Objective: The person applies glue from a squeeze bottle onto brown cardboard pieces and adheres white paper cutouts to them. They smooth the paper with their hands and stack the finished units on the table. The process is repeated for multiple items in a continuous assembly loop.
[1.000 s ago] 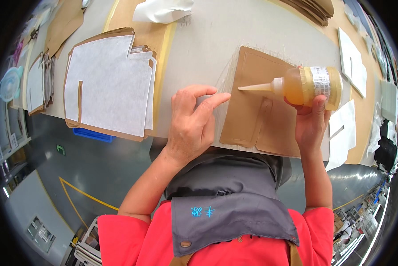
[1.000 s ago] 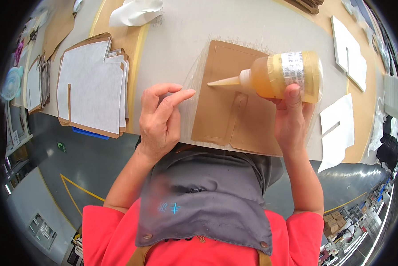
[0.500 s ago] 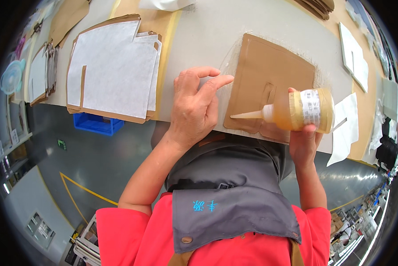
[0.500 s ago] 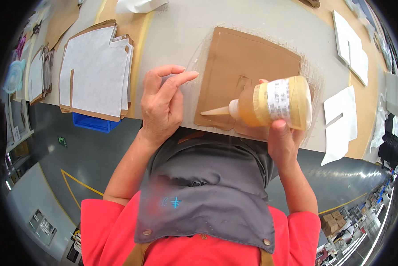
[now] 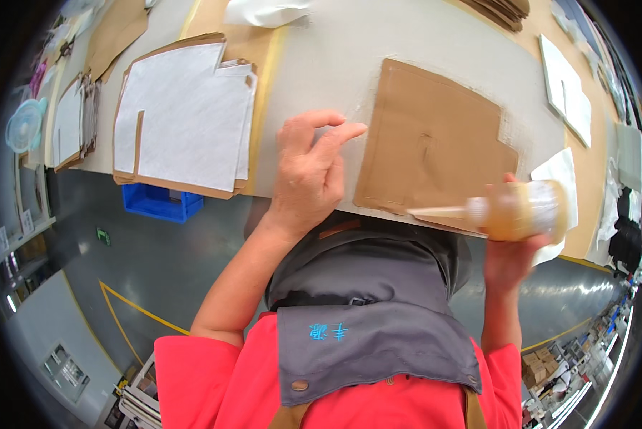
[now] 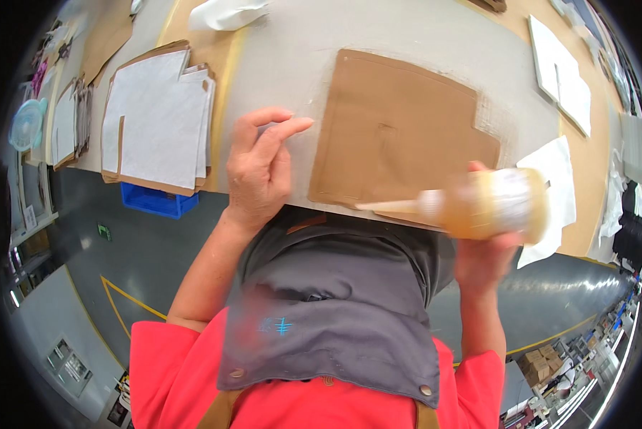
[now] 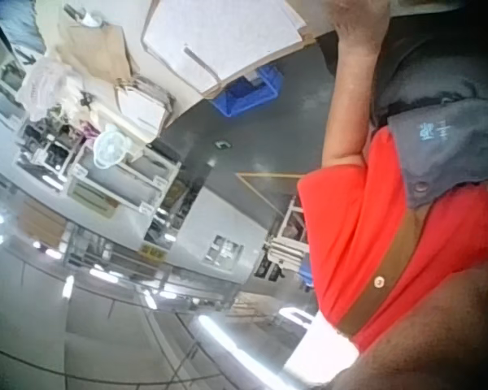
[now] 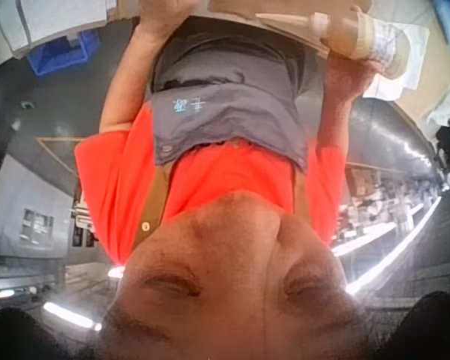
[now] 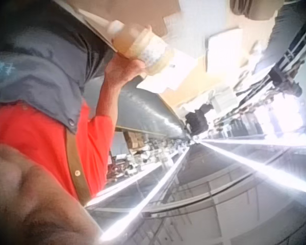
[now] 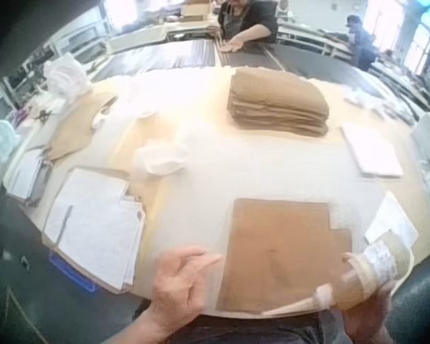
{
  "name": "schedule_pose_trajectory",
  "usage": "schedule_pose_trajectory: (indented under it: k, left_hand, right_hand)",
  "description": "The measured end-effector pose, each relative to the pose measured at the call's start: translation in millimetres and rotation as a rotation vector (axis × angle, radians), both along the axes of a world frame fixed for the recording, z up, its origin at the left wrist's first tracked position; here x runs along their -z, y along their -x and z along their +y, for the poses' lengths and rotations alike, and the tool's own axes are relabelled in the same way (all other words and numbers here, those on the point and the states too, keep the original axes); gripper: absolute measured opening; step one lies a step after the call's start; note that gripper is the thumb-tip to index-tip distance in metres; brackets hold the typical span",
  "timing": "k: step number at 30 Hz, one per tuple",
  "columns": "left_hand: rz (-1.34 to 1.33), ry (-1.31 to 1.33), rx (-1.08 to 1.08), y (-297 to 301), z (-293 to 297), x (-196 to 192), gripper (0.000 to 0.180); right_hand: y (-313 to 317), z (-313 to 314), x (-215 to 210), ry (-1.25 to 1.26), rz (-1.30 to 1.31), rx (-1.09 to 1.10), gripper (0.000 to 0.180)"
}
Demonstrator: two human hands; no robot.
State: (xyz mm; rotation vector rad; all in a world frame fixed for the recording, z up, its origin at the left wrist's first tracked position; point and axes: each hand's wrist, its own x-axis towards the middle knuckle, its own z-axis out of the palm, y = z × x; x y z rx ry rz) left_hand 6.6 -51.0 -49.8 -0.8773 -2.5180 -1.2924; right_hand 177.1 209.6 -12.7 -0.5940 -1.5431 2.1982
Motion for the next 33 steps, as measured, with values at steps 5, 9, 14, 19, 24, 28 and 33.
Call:
schedule_pose_trajectory:
  k: [5, 9, 14, 19, 24, 28, 33]
  left_hand:
    - [0.0, 0.089, -0.01, -4, -7, -3, 0.044]
    - [0.025, 0.065, -0.003, -3, 0, -6, 0.046]
    - [0.015, 0.042, -0.001, -3, 7, -2, 0.048]
    - [0.033, 0.078, -0.017, -5, 3, -7, 0.047]
    - [0.066, 0.083, 0.002, -4, -3, -5, 0.044]
    - [0.096, 0.099, 0.084, 0, 12, -29, 0.044]
    - [0.066, 0.06, 0.33, 12, 86, -68, 0.044]
  right_hand:
    - [-37, 181, -73, 0.166, 0.118, 0.133, 0.067]
    - [-59, 289, -101, -0.723, -0.534, 0.417, 0.065]
    - [-97, 366, -33, -1.381, -1.075, 0.224, 0.083]
    - [-45, 314, -27, -1.87, -0.92, 0.274, 0.075]
    - [11, 263, -33, -1.203, -0.912, -0.057, 0.06]
    - [20, 289, -22, -1.08, -0.907, -0.166, 0.045]
    - [14, 285, -33, -0.674, -0.616, -0.247, 0.024]
